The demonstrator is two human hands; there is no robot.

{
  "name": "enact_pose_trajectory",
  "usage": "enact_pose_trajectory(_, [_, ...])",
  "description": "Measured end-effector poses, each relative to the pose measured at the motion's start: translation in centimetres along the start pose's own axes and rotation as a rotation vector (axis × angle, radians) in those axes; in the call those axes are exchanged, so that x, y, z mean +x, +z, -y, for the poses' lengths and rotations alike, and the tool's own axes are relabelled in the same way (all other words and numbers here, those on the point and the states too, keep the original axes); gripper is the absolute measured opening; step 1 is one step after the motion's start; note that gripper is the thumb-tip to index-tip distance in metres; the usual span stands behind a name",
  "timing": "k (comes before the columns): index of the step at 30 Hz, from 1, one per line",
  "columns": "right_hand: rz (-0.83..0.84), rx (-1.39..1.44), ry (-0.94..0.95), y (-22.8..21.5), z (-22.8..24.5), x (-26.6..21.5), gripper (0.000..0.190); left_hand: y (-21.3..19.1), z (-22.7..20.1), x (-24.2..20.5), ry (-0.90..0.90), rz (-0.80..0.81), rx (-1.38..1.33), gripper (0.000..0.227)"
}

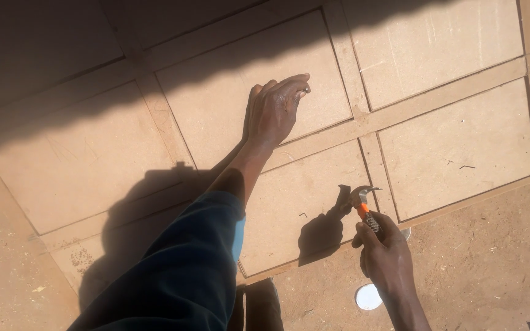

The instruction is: Securing thin wooden panels to a frame using a hammer and nails.

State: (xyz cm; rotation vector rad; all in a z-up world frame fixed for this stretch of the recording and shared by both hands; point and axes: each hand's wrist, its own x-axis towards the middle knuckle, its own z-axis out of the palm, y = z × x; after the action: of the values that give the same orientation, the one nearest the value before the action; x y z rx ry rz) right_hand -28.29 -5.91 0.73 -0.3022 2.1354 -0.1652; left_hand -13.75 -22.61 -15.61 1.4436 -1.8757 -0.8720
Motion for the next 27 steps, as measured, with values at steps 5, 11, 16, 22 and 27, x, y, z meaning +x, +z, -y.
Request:
enact_pose_trajectory(5, [-0.008,0.051,-0.035,-0.1,-0.6,0.3,0.043,-0.1,-0.3,0.5,0.018,-0.002,0.018,0.021])
enact_pose_trajectory(11, [-0.012,0.074,-0.050,0.0,-1.2,0.3,0.043,0.1,-0.4,-0.3,0.005,0.018,0.022,0.018])
enact_pose_trajectory(16, [-0.026,0.068,-0.029,0.1,-0.9,0.2,0.049,-0.1,-0.7,0.0,-0.014,0.044,0.018,0.019])
enact_pose_trajectory(22, [-0.012,0.073,-0.019,0.0,-1.4,0.8,0.048,0.1,0.0,0.7,-0.010,0.027,-0.029,0.023])
enact_pose_trajectory(27, [0.017,0.105,-0.045,-0.6,-1.7,1.0,0.042,-1.1,0.4,2.4,-0.196,-0.045,0.166,0.019])
